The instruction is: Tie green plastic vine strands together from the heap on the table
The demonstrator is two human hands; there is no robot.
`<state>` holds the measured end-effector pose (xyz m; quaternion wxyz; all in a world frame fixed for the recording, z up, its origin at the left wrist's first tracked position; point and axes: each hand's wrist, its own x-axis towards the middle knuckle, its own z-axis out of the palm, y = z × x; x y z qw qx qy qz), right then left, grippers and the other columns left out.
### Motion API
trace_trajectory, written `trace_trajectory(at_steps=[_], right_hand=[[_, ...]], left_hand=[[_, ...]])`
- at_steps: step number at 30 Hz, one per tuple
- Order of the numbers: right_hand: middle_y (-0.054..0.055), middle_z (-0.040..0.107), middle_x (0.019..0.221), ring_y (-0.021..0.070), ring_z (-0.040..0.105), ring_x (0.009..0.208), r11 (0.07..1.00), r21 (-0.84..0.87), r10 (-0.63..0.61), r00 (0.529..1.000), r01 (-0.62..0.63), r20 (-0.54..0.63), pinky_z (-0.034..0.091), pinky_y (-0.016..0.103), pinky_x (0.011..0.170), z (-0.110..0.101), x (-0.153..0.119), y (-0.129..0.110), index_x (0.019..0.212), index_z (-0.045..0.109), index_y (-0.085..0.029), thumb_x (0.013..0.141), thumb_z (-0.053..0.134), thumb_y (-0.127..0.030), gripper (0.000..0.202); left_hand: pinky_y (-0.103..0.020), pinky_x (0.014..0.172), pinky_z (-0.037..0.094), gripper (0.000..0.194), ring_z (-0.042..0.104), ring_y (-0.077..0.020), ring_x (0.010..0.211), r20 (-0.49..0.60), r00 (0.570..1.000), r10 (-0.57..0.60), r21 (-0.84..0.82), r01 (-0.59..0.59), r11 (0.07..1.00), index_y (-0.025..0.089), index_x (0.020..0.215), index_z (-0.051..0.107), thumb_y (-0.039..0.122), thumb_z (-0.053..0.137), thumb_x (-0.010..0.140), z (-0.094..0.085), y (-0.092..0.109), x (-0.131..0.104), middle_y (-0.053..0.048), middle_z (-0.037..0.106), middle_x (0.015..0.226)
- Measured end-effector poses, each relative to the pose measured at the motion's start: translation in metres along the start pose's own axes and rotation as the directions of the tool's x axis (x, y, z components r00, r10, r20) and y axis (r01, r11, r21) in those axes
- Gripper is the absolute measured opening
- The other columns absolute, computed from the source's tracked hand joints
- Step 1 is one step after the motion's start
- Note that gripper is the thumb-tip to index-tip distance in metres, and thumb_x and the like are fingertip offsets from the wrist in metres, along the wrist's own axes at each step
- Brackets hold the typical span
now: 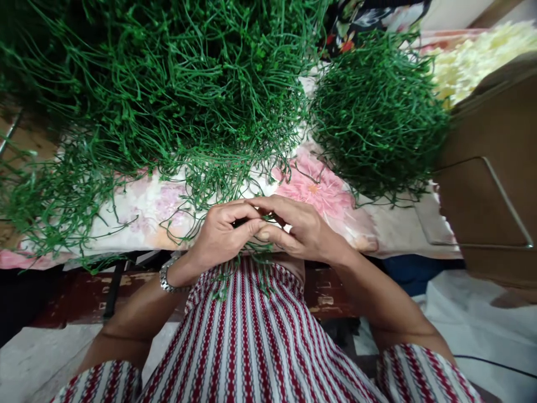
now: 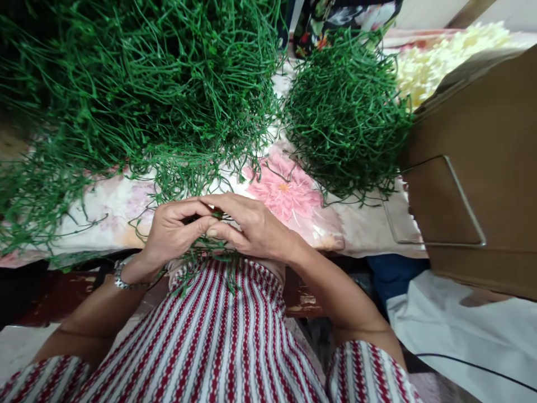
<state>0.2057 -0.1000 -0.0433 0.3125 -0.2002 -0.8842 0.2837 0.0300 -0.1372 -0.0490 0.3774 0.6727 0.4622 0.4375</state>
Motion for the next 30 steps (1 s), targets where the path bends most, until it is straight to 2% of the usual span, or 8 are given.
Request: trace_trajectory(at_steps=[5, 9, 13, 17, 21, 24, 27, 30], right_hand=[[0.01, 0.061, 0.106, 0.0152, 0.058, 0.097, 0.998, -0.062, -0.013, 0.997, 0.008, -0.074, 0.05, 0.03, 0.08, 0.013, -0.005, 0.003, 0.12, 0.044, -0.015, 0.089, 0.048, -0.025, 0.032], [0.007, 0.061, 0.086, 0.0144, 0.056, 0.08, 0.976, -0.218, -0.019, 0.996, 0.0, -0.086, 0.048, 0.027, 0.069, 0.018, -0.009, 0.001, 0.103, 0.051, -0.012, 0.088, 0.044, -0.015, 0.017], [0.003, 0.051, 0.066, 0.0133, 0.043, 0.059, 0.896, -0.444, 0.019, 1.0, -0.009, 0.016, 0.036, 0.026, 0.053, 0.011, -0.009, -0.004, 0.072, 0.051, -0.015, 0.086, 0.039, -0.01, 0.019], [0.003, 0.051, 0.064, 0.0121, 0.044, 0.06, 0.956, -0.261, -0.08, 0.973, 0.136, 0.216, 0.036, 0.025, 0.055, -0.004, -0.005, -0.002, 0.067, 0.05, -0.016, 0.087, 0.041, -0.013, 0.023], [0.002, 0.056, 0.065, 0.0103, 0.052, 0.066, 0.961, 0.255, -0.167, 0.958, 0.106, 0.232, 0.042, 0.022, 0.064, -0.007, -0.002, 0.006, 0.075, 0.056, -0.015, 0.091, 0.045, -0.024, 0.022], [0.003, 0.057, 0.068, 0.0099, 0.054, 0.065, 0.872, 0.49, -0.033, 0.997, -0.005, 0.07, 0.044, 0.022, 0.062, -0.003, -0.006, 0.013, 0.079, 0.057, -0.014, 0.091, 0.046, -0.026, 0.02], [0.003, 0.056, 0.071, 0.0095, 0.053, 0.062, 0.853, 0.512, 0.191, 0.974, -0.103, -0.123, 0.042, 0.022, 0.057, -0.003, -0.01, 0.017, 0.082, 0.056, -0.014, 0.09, 0.046, -0.026, 0.017], [-0.001, 0.051, 0.067, 0.0068, 0.046, 0.055, 0.914, 0.359, 0.284, 0.93, -0.188, -0.235, 0.037, 0.02, 0.052, -0.005, -0.008, 0.015, 0.087, 0.057, -0.015, 0.09, 0.047, -0.024, 0.014]], left_hand=[[-0.022, 0.061, 0.043, 0.01, 0.058, -0.011, 0.067, -0.013, 1.0, -0.001, -0.072, 0.0, 0.997, 0.018, 0.073, 0.062, 0.019, 0.056, 0.081, 0.002, -0.001, -0.006, -0.001, 0.065, 0.074], [-0.023, 0.056, 0.037, 0.014, 0.049, -0.0103, 0.06, 0.019, 0.983, 0.182, 0.251, -0.18, 0.951, 0.017, 0.068, 0.056, 0.01, 0.052, 0.079, 0.001, -0.003, -0.009, 0.001, 0.053, 0.063], [-0.026, 0.052, 0.028, 0.019, 0.036, -0.011, 0.053, 0.18, 0.934, 0.308, 0.496, -0.356, 0.792, 0.018, 0.06, 0.047, 0.003, 0.046, 0.071, -0.002, -0.004, -0.01, 0.002, 0.042, 0.058], [-0.026, 0.05, 0.027, 0.023, 0.035, -0.0099, 0.05, 0.34, 0.883, 0.324, 0.292, -0.427, 0.856, 0.018, 0.056, 0.043, 0.001, 0.045, 0.072, -0.008, -0.002, -0.005, 0.003, 0.04, 0.052], [-0.021, 0.05, 0.031, 0.018, 0.044, -0.0078, 0.05, 0.335, 0.911, 0.241, -0.064, -0.233, 0.97, 0.016, 0.065, 0.056, 0.009, 0.05, 0.08, -0.011, -0.003, 0.001, 0.002, 0.052, 0.055], [-0.02, 0.048, 0.032, 0.015, 0.045, -0.0077, 0.05, 0.225, 0.973, 0.055, -0.174, -0.016, 0.985, 0.015, 0.069, 0.061, 0.021, 0.055, 0.081, -0.011, -0.007, 0.003, 0.002, 0.055, 0.057], [-0.019, 0.05, 0.034, 0.018, 0.044, -0.0077, 0.052, 0.14, 0.985, -0.102, -0.201, 0.129, 0.971, 0.015, 0.07, 0.062, 0.028, 0.058, 0.081, -0.01, -0.009, 0.005, 0.002, 0.054, 0.058], [-0.019, 0.053, 0.035, 0.013, 0.045, -0.0078, 0.056, 0.069, 0.99, -0.126, -0.168, 0.136, 0.976, 0.015, 0.072, 0.061, 0.024, 0.059, 0.08, -0.007, -0.007, 0.007, 0.002, 0.054, 0.063]])
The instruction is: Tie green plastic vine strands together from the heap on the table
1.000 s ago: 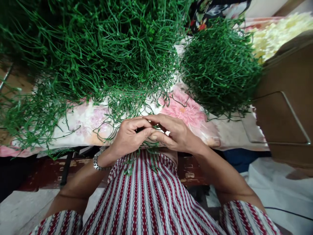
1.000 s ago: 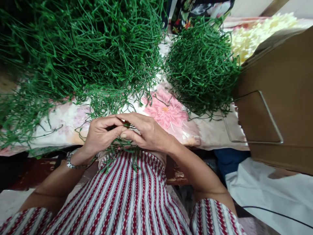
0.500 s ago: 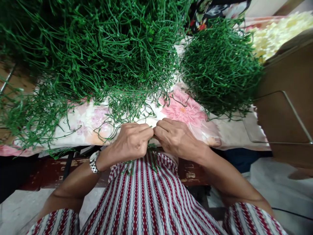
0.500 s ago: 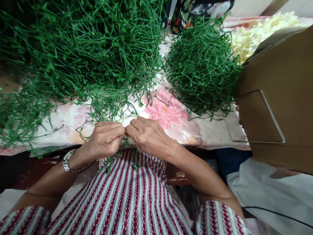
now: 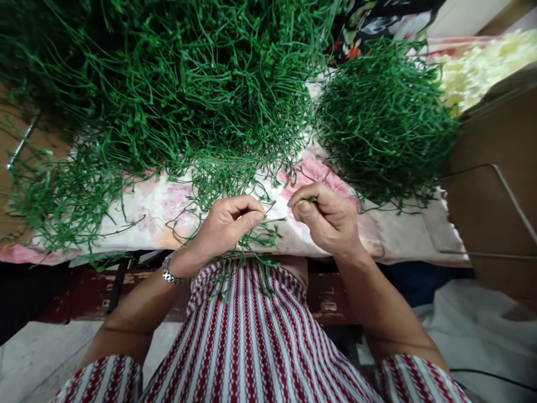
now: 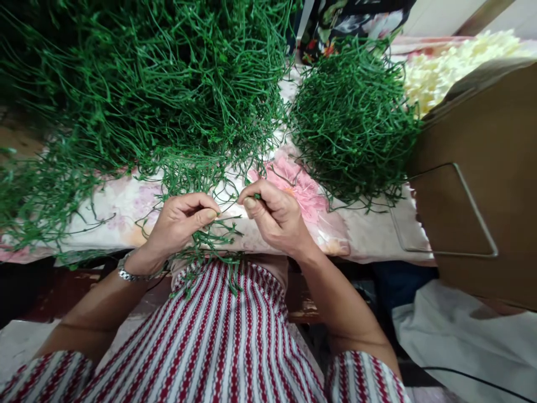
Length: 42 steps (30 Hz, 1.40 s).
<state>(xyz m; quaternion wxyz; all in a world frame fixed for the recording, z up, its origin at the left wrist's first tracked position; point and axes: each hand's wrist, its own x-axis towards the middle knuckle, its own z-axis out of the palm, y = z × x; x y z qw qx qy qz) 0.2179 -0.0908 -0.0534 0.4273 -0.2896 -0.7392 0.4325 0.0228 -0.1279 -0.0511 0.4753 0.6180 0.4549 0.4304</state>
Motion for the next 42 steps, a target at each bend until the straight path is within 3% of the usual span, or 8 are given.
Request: trace_trajectory(at_steps=[6, 11, 15, 18, 22, 32, 37, 42], right_hand=[[-0.004, 0.047, 0.065, 0.0064, 0.042, 0.056, 0.984, -0.174, -0.018, 0.993, 0.039, 0.12, 0.035, 0.02, 0.052, 0.022, 0.003, -0.001, 0.096, 0.057, -0.014, 0.078, 0.064, -0.03, 0.025], [-0.002, 0.054, 0.067, 0.0065, 0.048, 0.058, 0.96, -0.246, -0.118, 0.991, 0.131, 0.065, 0.038, 0.02, 0.055, 0.027, -0.001, 0.001, 0.081, 0.057, -0.014, 0.083, 0.058, -0.019, 0.005], [0.001, 0.058, 0.068, 0.0085, 0.052, 0.061, 0.93, -0.321, -0.174, 0.984, 0.178, 0.042, 0.04, 0.021, 0.057, 0.02, -0.002, -0.001, 0.081, 0.058, -0.015, 0.083, 0.056, -0.017, 0.003], [0.001, 0.058, 0.066, 0.0087, 0.051, 0.058, 0.893, -0.387, -0.232, 0.972, 0.228, 0.036, 0.039, 0.021, 0.054, 0.019, -0.002, -0.001, 0.082, 0.059, -0.015, 0.083, 0.056, -0.017, 0.004], [0.001, 0.056, 0.064, 0.0095, 0.049, 0.057, 0.819, -0.495, -0.297, 0.952, 0.291, 0.068, 0.037, 0.022, 0.053, 0.02, -0.003, 0.0, 0.082, 0.059, -0.015, 0.083, 0.054, -0.016, 0.004], [0.003, 0.055, 0.068, 0.0118, 0.05, 0.062, 0.828, -0.456, -0.273, 0.945, 0.325, 0.177, 0.04, 0.024, 0.055, 0.02, -0.003, 0.003, 0.086, 0.057, -0.013, 0.085, 0.055, -0.028, 0.015], [0.002, 0.055, 0.066, 0.0108, 0.048, 0.06, 0.816, -0.454, -0.29, 0.933, 0.358, 0.215, 0.037, 0.023, 0.054, 0.022, -0.005, 0.006, 0.082, 0.056, -0.014, 0.085, 0.051, -0.017, 0.007], [0.002, 0.053, 0.064, 0.0119, 0.047, 0.06, 0.822, -0.417, -0.289, 0.915, 0.388, 0.282, 0.037, 0.024, 0.055, 0.019, -0.004, 0.003, 0.075, 0.053, -0.015, 0.085, 0.043, -0.016, 0.014]], left_hand=[[-0.023, 0.064, 0.036, 0.009, 0.046, -0.0098, 0.068, -0.226, 0.954, 0.197, 0.032, -0.195, 0.98, 0.017, 0.071, 0.061, 0.018, 0.06, 0.079, 0.015, 0.004, 0.005, 0.002, 0.049, 0.068], [-0.022, 0.059, 0.034, 0.011, 0.044, -0.0092, 0.063, -0.273, 0.96, 0.063, -0.268, -0.139, 0.953, 0.017, 0.071, 0.06, 0.023, 0.06, 0.08, 0.019, 0.002, 0.007, 0.002, 0.049, 0.066], [-0.019, 0.056, 0.035, 0.006, 0.046, -0.0082, 0.063, -0.116, 0.991, -0.062, -0.429, 0.006, 0.903, 0.017, 0.076, 0.062, 0.023, 0.062, 0.078, 0.014, 0.001, 0.005, 0.001, 0.053, 0.07], [-0.019, 0.06, 0.037, 0.009, 0.048, -0.0084, 0.066, 0.004, 0.996, -0.089, -0.418, 0.082, 0.905, 0.016, 0.082, 0.062, 0.021, 0.066, 0.074, 0.008, 0.0, 0.001, 0.001, 0.056, 0.073], [-0.019, 0.057, 0.035, 0.008, 0.045, -0.0082, 0.062, 0.052, 0.988, -0.142, -0.336, 0.152, 0.929, 0.015, 0.076, 0.06, 0.018, 0.065, 0.071, 0.003, 0.0, -0.002, 0.002, 0.052, 0.067], [-0.022, 0.062, 0.035, 0.008, 0.046, -0.0093, 0.066, -0.013, 1.0, -0.011, 0.076, 0.012, 0.997, 0.015, 0.07, 0.055, 0.008, 0.052, 0.072, 0.005, 0.012, -0.005, 0.003, 0.05, 0.067], [-0.02, 0.054, 0.03, 0.011, 0.038, -0.0075, 0.058, 0.105, 0.992, -0.073, 0.279, 0.041, 0.959, 0.015, 0.066, 0.051, 0.005, 0.048, 0.068, -0.002, 0.019, -0.003, 0.005, 0.044, 0.06], [-0.02, 0.052, 0.028, 0.015, 0.035, -0.0074, 0.056, 0.26, 0.957, -0.128, 0.168, 0.086, 0.982, 0.015, 0.063, 0.046, 0.02, 0.055, 0.074, -0.006, 0.017, 0.001, 0.005, 0.038, 0.059]])
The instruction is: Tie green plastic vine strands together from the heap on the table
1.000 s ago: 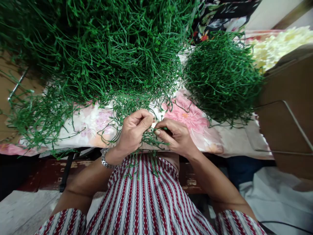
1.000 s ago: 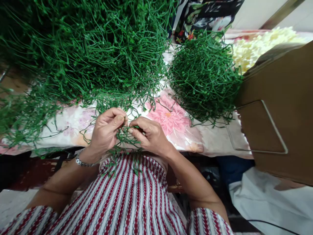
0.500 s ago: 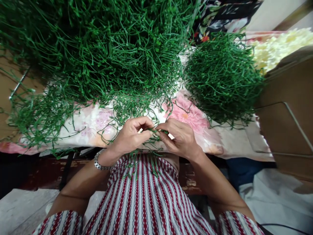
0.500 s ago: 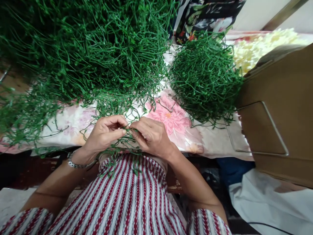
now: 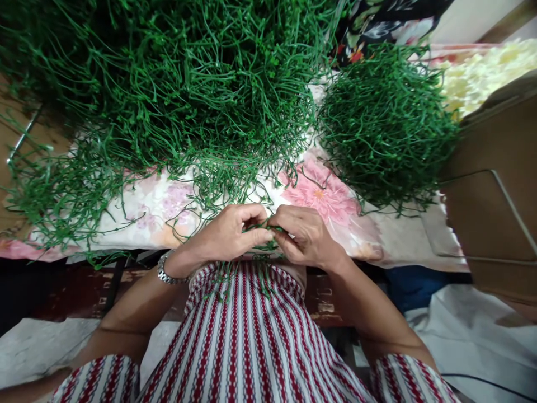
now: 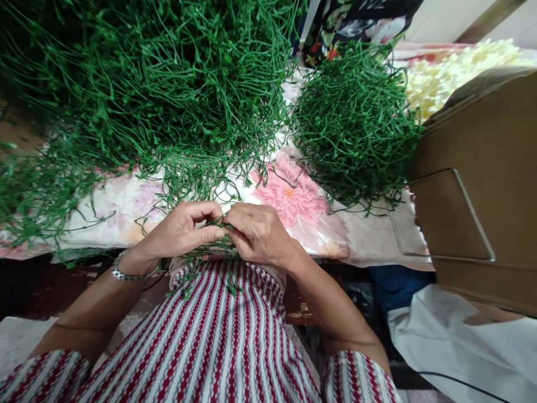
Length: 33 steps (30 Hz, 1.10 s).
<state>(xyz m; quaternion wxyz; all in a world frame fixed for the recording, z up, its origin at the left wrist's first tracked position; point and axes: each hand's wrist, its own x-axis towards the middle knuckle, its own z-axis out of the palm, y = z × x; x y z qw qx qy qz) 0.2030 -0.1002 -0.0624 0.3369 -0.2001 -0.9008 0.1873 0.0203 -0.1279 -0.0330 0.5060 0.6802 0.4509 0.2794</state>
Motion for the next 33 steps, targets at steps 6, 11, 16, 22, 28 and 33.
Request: trace_trajectory(at_steps=[6, 11, 16, 22, 28, 33], right_hand=[[-0.001, 0.045, 0.061, 0.01, 0.044, 0.06, 0.96, 0.279, -0.093, 0.952, 0.008, 0.292, 0.035, 0.022, 0.056, -0.011, 0.006, 0.001, 0.065, 0.046, -0.017, 0.091, 0.039, -0.024, 0.028], [-0.001, 0.046, 0.063, 0.0091, 0.045, 0.06, 0.917, 0.393, -0.116, 0.896, -0.069, 0.428, 0.037, 0.022, 0.059, -0.024, 0.007, 0.013, 0.069, 0.048, -0.017, 0.092, 0.039, -0.028, 0.027], [0.011, 0.052, 0.105, 0.0189, 0.049, 0.102, 0.972, 0.197, 0.116, 0.99, -0.129, 0.076, 0.042, 0.035, 0.084, -0.029, 0.01, 0.015, 0.077, 0.052, -0.017, 0.09, 0.045, -0.028, 0.018], [0.009, 0.051, 0.094, 0.0198, 0.048, 0.091, 0.971, -0.066, 0.221, 0.969, -0.229, -0.109, 0.042, 0.039, 0.078, -0.017, 0.011, 0.012, 0.078, 0.053, -0.018, 0.088, 0.048, -0.025, 0.013], [0.008, 0.044, 0.122, 0.028, 0.038, 0.118, 0.965, -0.154, 0.207, 0.976, -0.214, -0.059, 0.034, 0.049, 0.095, -0.021, 0.006, 0.02, 0.078, 0.059, -0.02, 0.085, 0.054, -0.03, 0.013], [0.008, 0.051, 0.118, 0.0258, 0.045, 0.117, 0.981, -0.032, 0.182, 0.966, -0.191, -0.182, 0.04, 0.044, 0.092, -0.022, 0.007, 0.016, 0.08, 0.057, -0.02, 0.088, 0.049, -0.033, 0.017]], left_hand=[[-0.021, 0.048, 0.024, 0.021, 0.031, -0.0074, 0.05, 0.261, 0.964, 0.045, -0.051, -0.033, 0.998, 0.015, 0.054, 0.044, 0.018, 0.055, 0.072, -0.005, -0.008, 0.002, 0.005, 0.034, 0.052], [-0.022, 0.047, 0.024, 0.024, 0.031, -0.0072, 0.049, 0.198, 0.98, 0.02, -0.153, 0.011, 0.988, 0.015, 0.052, 0.047, 0.021, 0.059, 0.072, -0.014, -0.01, 0.003, 0.004, 0.035, 0.051], [-0.02, 0.049, 0.031, 0.021, 0.04, -0.0071, 0.053, -0.14, 0.989, -0.054, -0.403, -0.008, 0.915, 0.014, 0.061, 0.057, 0.029, 0.068, 0.07, -0.004, -0.019, 0.01, 0.003, 0.049, 0.057], [-0.021, 0.056, 0.039, 0.013, 0.048, -0.0088, 0.059, -0.298, 0.953, -0.049, -0.415, -0.083, 0.906, 0.016, 0.066, 0.063, 0.026, 0.071, 0.069, 0.011, -0.018, 0.01, 0.001, 0.058, 0.063], [-0.02, 0.055, 0.04, 0.013, 0.049, -0.0079, 0.058, -0.307, 0.948, -0.08, -0.475, -0.08, 0.877, 0.016, 0.067, 0.063, 0.025, 0.072, 0.068, 0.013, -0.018, 0.009, 0.001, 0.06, 0.064], [-0.018, 0.046, 0.032, 0.016, 0.041, -0.0052, 0.05, -0.35, 0.926, -0.143, -0.507, -0.059, 0.86, 0.015, 0.065, 0.063, 0.027, 0.073, 0.066, 0.014, -0.018, 0.01, 0.003, 0.054, 0.057]])
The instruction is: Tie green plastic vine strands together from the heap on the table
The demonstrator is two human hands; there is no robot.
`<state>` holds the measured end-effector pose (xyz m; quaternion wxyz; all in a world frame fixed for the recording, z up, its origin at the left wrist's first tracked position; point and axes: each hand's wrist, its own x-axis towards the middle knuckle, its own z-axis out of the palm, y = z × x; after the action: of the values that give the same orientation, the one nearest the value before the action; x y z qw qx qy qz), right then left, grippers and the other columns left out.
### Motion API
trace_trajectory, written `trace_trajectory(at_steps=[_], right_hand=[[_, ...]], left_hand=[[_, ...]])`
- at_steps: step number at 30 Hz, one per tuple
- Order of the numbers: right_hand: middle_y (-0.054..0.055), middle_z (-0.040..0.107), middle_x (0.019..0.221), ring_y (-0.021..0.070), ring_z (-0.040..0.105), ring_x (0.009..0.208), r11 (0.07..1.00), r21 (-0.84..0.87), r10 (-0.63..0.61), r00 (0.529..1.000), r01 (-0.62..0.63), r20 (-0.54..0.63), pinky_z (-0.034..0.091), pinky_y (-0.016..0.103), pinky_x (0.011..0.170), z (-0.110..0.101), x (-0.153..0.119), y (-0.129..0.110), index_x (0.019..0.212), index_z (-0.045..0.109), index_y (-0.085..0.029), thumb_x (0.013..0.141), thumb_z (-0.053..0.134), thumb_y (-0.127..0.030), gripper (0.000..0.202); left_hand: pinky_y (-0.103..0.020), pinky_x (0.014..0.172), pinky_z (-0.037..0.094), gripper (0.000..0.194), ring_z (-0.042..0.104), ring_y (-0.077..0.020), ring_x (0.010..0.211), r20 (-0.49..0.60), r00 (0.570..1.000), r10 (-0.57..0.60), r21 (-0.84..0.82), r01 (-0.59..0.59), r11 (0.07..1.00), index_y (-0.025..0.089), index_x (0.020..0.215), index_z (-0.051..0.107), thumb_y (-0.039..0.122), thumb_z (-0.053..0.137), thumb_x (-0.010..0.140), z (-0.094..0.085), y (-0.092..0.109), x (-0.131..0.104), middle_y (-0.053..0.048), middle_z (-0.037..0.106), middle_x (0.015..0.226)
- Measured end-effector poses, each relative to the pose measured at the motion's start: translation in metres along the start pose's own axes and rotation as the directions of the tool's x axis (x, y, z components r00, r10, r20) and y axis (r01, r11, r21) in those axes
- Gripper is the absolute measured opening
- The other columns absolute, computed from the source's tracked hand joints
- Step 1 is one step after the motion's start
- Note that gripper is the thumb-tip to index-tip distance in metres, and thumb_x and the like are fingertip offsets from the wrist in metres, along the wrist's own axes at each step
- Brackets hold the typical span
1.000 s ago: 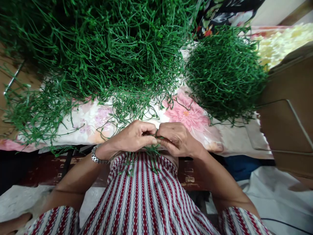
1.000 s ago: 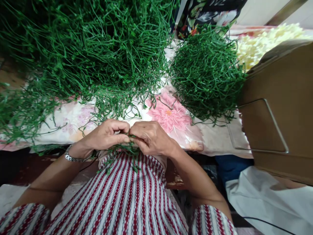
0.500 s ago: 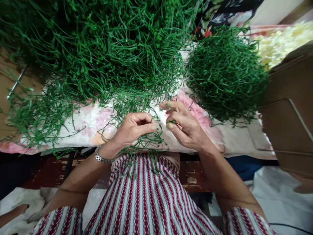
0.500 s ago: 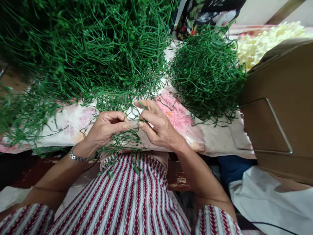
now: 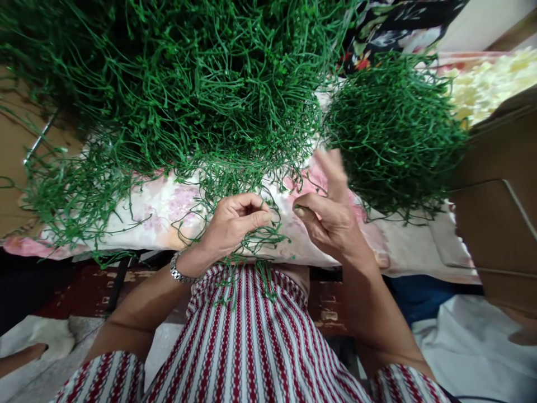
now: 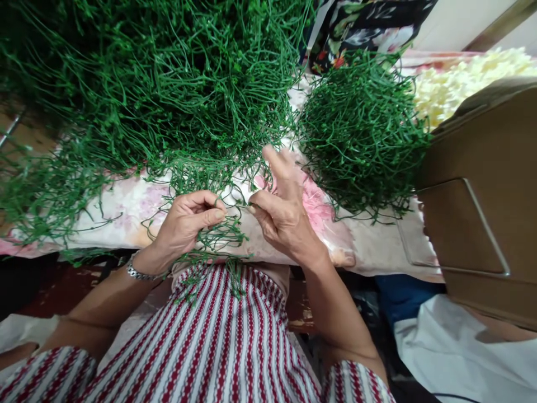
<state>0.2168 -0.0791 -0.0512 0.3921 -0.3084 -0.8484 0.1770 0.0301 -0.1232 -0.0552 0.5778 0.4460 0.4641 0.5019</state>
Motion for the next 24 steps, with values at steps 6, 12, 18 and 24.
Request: trace_trajectory(at_steps=[6, 12, 18, 24], right_hand=[[0.0, 0.053, 0.068, 0.0093, 0.049, 0.06, 0.949, 0.25, 0.156, 0.976, -0.191, 0.155, 0.041, 0.023, 0.058, 0.017, 0.0, -0.012, 0.089, 0.054, -0.016, 0.091, 0.044, -0.03, 0.018], [0.001, 0.053, 0.076, 0.0108, 0.049, 0.068, 0.923, 0.339, 0.137, 0.978, -0.183, 0.155, 0.04, 0.024, 0.062, 0.027, -0.003, -0.015, 0.092, 0.055, -0.015, 0.084, 0.055, -0.043, 0.029], [-0.002, 0.05, 0.065, 0.0082, 0.046, 0.059, 0.893, 0.401, 0.148, 0.974, -0.206, 0.17, 0.036, 0.021, 0.055, 0.027, -0.004, -0.014, 0.075, 0.054, -0.015, 0.084, 0.056, -0.036, 0.023], [-0.002, 0.047, 0.065, 0.0082, 0.045, 0.059, 0.912, 0.391, 0.082, 0.989, -0.125, 0.126, 0.035, 0.021, 0.055, 0.03, -0.008, -0.012, 0.074, 0.051, -0.015, 0.086, 0.052, -0.024, 0.015]], left_hand=[[-0.018, 0.047, 0.035, 0.011, 0.045, -0.0058, 0.051, 0.023, 0.999, 0.022, -0.062, -0.021, 0.998, 0.016, 0.072, 0.066, 0.026, 0.071, 0.07, 0.0, -0.001, -0.004, 0.002, 0.056, 0.06], [-0.019, 0.054, 0.041, 0.006, 0.051, -0.0083, 0.057, -0.053, 0.994, 0.098, 0.03, -0.096, 0.995, 0.018, 0.074, 0.068, 0.024, 0.069, 0.071, 0.001, -0.005, -0.005, 0.001, 0.062, 0.066], [-0.019, 0.047, 0.036, 0.01, 0.046, -0.0074, 0.052, -0.041, 0.999, 0.024, -0.025, -0.025, 0.999, 0.018, 0.068, 0.068, 0.027, 0.072, 0.067, 0.005, -0.007, -0.006, 0.001, 0.061, 0.065], [-0.02, 0.053, 0.034, 0.007, 0.043, -0.008, 0.056, -0.012, 0.993, 0.117, 0.172, -0.114, 0.978, 0.017, 0.071, 0.059, 0.022, 0.061, 0.076, 0.003, -0.005, -0.009, 0.002, 0.053, 0.064]])
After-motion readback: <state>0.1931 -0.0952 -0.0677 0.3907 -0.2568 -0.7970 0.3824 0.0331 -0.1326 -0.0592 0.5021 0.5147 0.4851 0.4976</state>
